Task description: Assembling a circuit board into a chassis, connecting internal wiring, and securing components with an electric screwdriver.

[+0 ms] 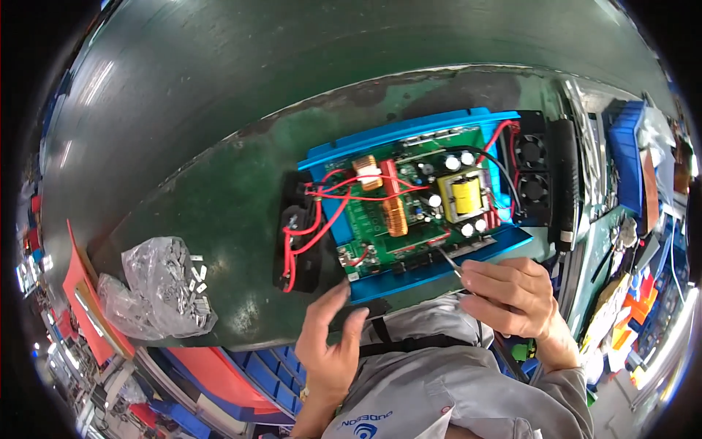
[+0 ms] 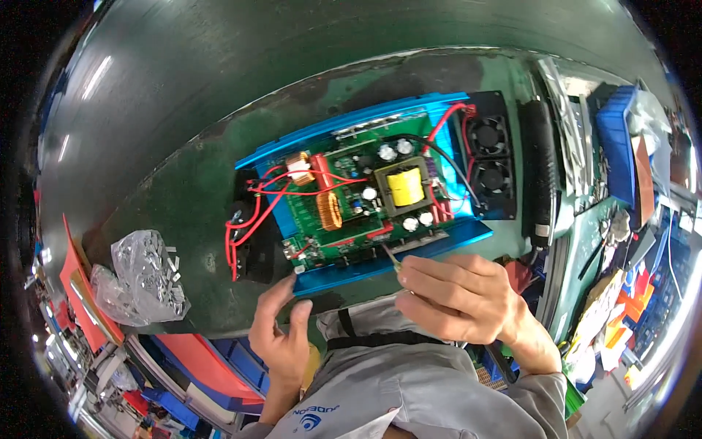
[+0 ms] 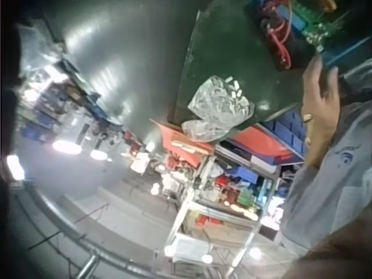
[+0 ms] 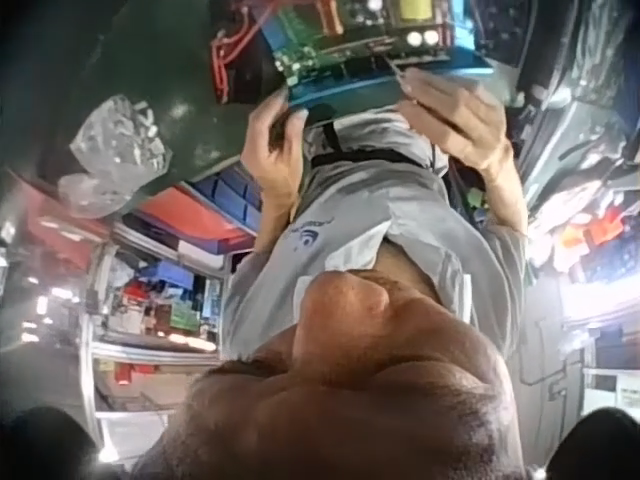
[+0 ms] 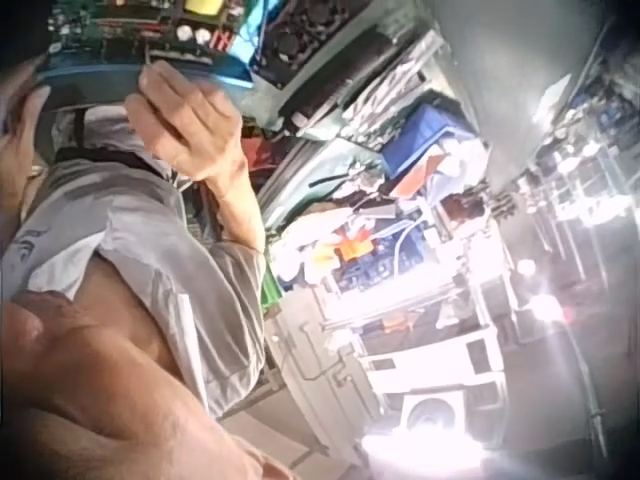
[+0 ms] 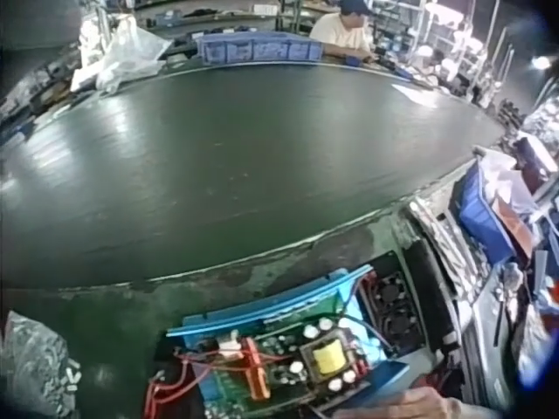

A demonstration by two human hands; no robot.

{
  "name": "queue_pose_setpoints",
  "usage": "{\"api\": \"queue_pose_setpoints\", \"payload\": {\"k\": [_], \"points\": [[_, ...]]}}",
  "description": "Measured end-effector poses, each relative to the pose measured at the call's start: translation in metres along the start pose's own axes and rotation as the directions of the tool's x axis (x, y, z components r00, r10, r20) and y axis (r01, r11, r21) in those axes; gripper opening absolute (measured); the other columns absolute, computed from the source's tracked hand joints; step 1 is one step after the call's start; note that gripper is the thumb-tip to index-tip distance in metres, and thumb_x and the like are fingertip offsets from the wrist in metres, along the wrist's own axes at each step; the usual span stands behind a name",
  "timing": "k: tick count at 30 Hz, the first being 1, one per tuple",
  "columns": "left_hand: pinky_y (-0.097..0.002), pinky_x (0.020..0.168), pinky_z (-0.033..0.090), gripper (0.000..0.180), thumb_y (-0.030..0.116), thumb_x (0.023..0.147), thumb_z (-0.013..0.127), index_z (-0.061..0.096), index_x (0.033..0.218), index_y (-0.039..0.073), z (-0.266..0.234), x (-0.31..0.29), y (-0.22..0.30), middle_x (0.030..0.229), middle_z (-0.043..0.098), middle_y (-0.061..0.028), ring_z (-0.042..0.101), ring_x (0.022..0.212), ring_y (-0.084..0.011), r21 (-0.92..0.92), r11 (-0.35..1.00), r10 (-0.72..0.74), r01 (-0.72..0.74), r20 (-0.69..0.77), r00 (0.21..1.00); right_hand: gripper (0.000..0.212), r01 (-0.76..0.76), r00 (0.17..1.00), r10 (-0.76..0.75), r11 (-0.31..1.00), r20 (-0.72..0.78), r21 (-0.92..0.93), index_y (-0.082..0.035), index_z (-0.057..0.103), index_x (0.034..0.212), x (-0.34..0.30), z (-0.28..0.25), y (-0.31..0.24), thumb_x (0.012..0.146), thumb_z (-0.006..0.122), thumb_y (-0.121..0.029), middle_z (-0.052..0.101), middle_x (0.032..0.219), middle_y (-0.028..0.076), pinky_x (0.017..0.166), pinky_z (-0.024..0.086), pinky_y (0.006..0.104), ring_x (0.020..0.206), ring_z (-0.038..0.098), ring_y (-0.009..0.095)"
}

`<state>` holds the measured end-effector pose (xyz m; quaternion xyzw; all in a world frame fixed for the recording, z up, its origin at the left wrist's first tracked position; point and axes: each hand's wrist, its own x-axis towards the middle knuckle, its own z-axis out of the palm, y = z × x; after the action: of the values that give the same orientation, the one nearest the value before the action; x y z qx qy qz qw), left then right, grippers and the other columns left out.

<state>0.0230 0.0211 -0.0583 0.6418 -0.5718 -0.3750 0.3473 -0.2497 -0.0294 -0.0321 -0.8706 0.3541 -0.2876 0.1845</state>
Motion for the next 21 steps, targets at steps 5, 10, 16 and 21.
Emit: {"api": "queue_pose_setpoints", "payload": {"k": [5,10,16,21], "points": [[-0.0323,0.071,0.056,0.029,-0.002,0.082,0.076,0.066,0.109,0.0,-0.002,-0.014,-0.027,0.105,0.071,-0.0162,0.07,0.086,-0.0262,0.01,1.0,-0.012,0.013,-0.084,0.996,0.023,-0.07,0.997,0.069,0.997,0.037,0.013,-0.011,0.062,0.105,0.004,-0.003,-0.002,0.085,0.071,-0.005,0.07,0.106,0.01,0.067,0.053,0.0324,0.094,0.073,0.027],[-0.0295,0.057,0.052,0.031,-0.006,0.075,0.074,0.066,0.103,0.004,0.004,-0.007,-0.052,0.092,0.071,-0.0112,0.067,0.07,-0.023,0.166,0.944,0.307,-0.285,-0.126,0.944,0.022,-0.202,0.97,0.216,0.972,-0.108,0.123,-0.01,0.064,0.099,0.001,-0.001,-0.011,0.081,0.069,0.002,0.071,0.101,0.01,0.065,0.054,0.0327,0.084,0.073,0.026],[-0.0319,0.061,0.054,0.032,-0.009,0.073,0.073,0.066,0.102,0.001,-0.003,-0.007,-0.053,0.089,0.069,-0.0147,0.066,0.072,-0.0268,0.165,0.92,0.38,-0.356,-0.154,0.912,0.016,-0.22,0.949,0.277,0.926,-0.154,0.308,-0.009,0.062,0.094,0.011,0.013,-0.028,0.084,0.069,0.001,0.071,0.095,0.011,0.06,0.055,0.0324,0.078,0.071,0.025],[-0.0376,0.067,0.055,0.042,0.003,0.067,0.079,0.066,0.107,0.003,-0.028,-0.007,-0.044,0.097,0.07,-0.0138,0.067,0.081,-0.0297,-0.014,0.947,0.318,-0.322,-0.124,0.94,0.033,-0.13,0.991,0.13,0.928,0.025,0.348,-0.01,0.074,0.103,0.038,0.041,-0.047,0.071,0.076,-0.003,0.069,0.097,0.005,0.062,0.056,0.0316,0.081,0.07,0.021]]}}
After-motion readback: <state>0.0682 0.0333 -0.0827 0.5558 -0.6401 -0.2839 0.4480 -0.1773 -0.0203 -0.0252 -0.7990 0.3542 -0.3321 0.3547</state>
